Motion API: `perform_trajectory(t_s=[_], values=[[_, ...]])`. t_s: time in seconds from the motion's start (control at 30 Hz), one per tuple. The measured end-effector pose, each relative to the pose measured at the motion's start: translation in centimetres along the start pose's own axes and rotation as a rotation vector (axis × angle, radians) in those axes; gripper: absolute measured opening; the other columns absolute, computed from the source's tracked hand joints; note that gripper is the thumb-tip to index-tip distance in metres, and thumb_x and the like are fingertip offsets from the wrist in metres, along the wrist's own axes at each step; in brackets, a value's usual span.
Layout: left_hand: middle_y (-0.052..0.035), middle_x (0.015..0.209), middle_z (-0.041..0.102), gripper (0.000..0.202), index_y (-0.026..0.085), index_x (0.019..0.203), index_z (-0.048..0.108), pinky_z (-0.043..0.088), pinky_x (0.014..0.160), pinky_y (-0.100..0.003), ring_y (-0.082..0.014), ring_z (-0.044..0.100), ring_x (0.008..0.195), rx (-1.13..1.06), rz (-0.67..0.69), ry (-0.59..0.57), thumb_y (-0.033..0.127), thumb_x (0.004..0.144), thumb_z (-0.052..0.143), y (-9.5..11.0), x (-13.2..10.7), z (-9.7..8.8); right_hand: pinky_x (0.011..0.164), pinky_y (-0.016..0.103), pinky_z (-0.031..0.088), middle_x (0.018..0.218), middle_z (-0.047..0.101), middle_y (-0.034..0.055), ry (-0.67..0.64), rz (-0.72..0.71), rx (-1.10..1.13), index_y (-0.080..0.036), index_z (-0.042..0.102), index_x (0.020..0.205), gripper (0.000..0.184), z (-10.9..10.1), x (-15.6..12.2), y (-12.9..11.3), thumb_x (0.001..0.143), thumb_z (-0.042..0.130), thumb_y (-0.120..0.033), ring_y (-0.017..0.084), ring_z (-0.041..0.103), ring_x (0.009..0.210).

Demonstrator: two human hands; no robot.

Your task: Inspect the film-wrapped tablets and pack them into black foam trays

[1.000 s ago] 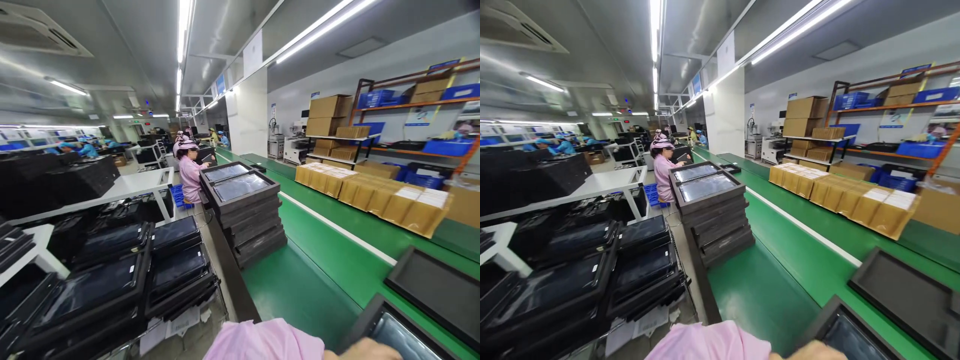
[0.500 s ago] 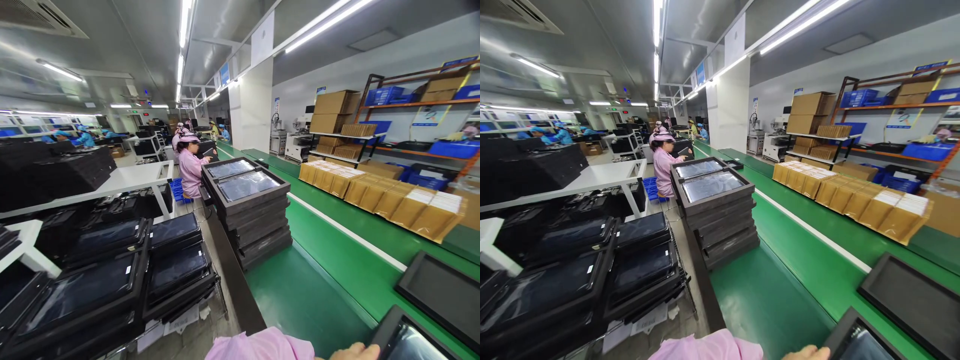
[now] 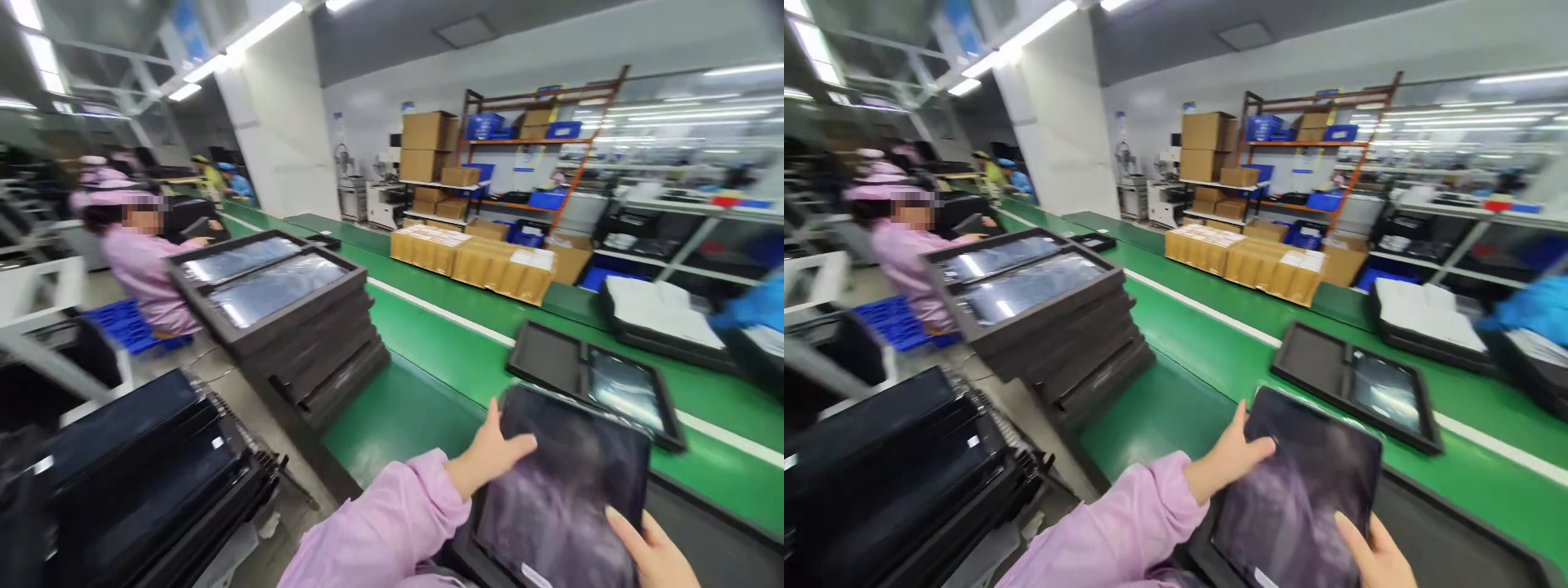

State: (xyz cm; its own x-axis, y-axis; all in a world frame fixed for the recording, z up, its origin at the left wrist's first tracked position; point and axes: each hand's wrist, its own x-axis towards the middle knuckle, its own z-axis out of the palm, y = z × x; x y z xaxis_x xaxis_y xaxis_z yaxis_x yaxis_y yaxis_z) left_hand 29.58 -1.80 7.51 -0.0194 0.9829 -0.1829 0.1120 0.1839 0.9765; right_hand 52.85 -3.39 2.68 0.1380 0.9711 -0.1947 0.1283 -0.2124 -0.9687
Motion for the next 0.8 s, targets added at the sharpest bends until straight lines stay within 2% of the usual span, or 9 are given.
perform_trajectory(t_s=[0.07,0.13,0.17,0.23,0.33,0.43,0.5,0.63,0.8], values=[[-0.0154,0.106,0.069,0.062,0.011,0.112,0.059,0.050,0.087,-0.043,-0.0295,0.064,0.096,-0.217,0.078,-0.072,0.041,0.060,0.072,1.6,0.0,0.3,0.080,0.041,0.056,0.091,0.072,0.0078,0.025,-0.049,0.098,-0.025,0.068,0.087,0.040,-0.2,-1.2,-1.7,0.058,0.075,-0.050,0.031,0.067,0.090],[-0.0074,0.079,0.071,0.044,0.015,0.086,0.065,0.053,0.074,-0.037,-0.0243,0.066,0.076,-0.265,0.204,-0.131,0.039,0.053,0.080,2.7,-0.1,0.2,0.079,0.041,0.055,0.078,0.071,0.0085,0.044,-0.151,0.119,-0.021,0.065,0.071,0.036,-0.5,-2.2,-3.9,0.053,0.081,-0.047,0.028,0.067,0.077],[-0.0057,0.073,0.070,0.040,0.016,0.080,0.065,0.054,0.069,-0.035,-0.0228,0.065,0.071,-0.253,0.280,-0.166,0.038,0.051,0.082,3.1,-0.2,0.0,0.078,0.041,0.054,0.078,0.070,0.0082,0.019,-0.222,0.126,-0.020,0.064,0.069,0.035,-0.6,-2.4,-5.1,0.053,0.083,-0.046,0.026,0.066,0.075],[-0.0053,0.072,0.070,0.032,0.017,0.075,0.066,0.053,0.064,-0.032,-0.0208,0.065,0.068,-0.193,0.443,-0.244,0.034,0.053,0.082,3.5,0.0,-0.3,0.087,0.042,0.050,0.105,0.067,0.0093,-0.033,-0.441,0.229,-0.023,0.065,0.088,0.041,-0.9,-2.7,-7.2,0.058,0.083,-0.045,0.027,0.064,0.093],[-0.0086,0.083,0.072,0.027,0.017,0.083,0.067,0.054,0.071,-0.032,-0.0216,0.068,0.077,-0.166,0.670,-0.299,0.031,0.063,0.078,3.8,0.0,-0.7,0.086,0.041,0.050,0.109,0.065,0.0067,-0.086,-0.635,0.337,-0.027,0.061,0.100,0.040,-0.8,-3.0,-9.2,0.068,0.080,-0.043,0.024,0.064,0.096],[-0.0126,0.099,0.071,0.047,0.018,0.104,0.064,0.055,0.079,-0.037,-0.0256,0.068,0.090,-0.236,0.819,-0.290,0.042,0.067,0.078,4.3,-0.6,-1.1,0.081,0.040,0.051,0.095,0.069,0.0052,-0.188,-0.650,0.343,-0.025,0.059,0.091,0.027,-0.5,-3.6,-9.7,0.075,0.076,-0.038,0.023,0.066,0.089],[-0.0118,0.100,0.072,0.047,0.020,0.109,0.064,0.056,0.078,-0.037,-0.0251,0.069,0.089,-0.245,0.873,-0.318,0.046,0.071,0.074,4.8,-1.1,-1.4,0.083,0.041,0.050,0.093,0.069,0.0047,-0.227,-0.656,0.347,-0.025,0.058,0.091,0.027,-0.3,-3.9,-9.6,0.075,0.077,-0.036,0.022,0.065,0.090],[-0.0091,0.092,0.074,0.031,0.021,0.104,0.067,0.058,0.073,-0.034,-0.0233,0.071,0.084,-0.194,0.959,-0.372,0.039,0.079,0.068,5.2,-1.5,-1.6,0.085,0.044,0.049,0.092,0.069,0.0033,-0.275,-0.697,0.417,-0.027,0.058,0.093,0.027,-0.5,-4.2,-9.1,0.075,0.077,-0.034,0.022,0.065,0.090],[-0.0087,0.093,0.074,0.034,0.023,0.110,0.065,0.059,0.071,-0.037,-0.0241,0.070,0.084,-0.200,0.989,-0.408,0.038,0.079,0.067,5.3,-1.4,-1.5,0.082,0.042,0.050,0.095,0.069,0.0019,-0.337,-0.722,0.470,-0.029,0.058,0.096,0.029,-0.8,-4.2,-8.9,0.075,0.078,-0.029,0.021,0.064,0.091]])
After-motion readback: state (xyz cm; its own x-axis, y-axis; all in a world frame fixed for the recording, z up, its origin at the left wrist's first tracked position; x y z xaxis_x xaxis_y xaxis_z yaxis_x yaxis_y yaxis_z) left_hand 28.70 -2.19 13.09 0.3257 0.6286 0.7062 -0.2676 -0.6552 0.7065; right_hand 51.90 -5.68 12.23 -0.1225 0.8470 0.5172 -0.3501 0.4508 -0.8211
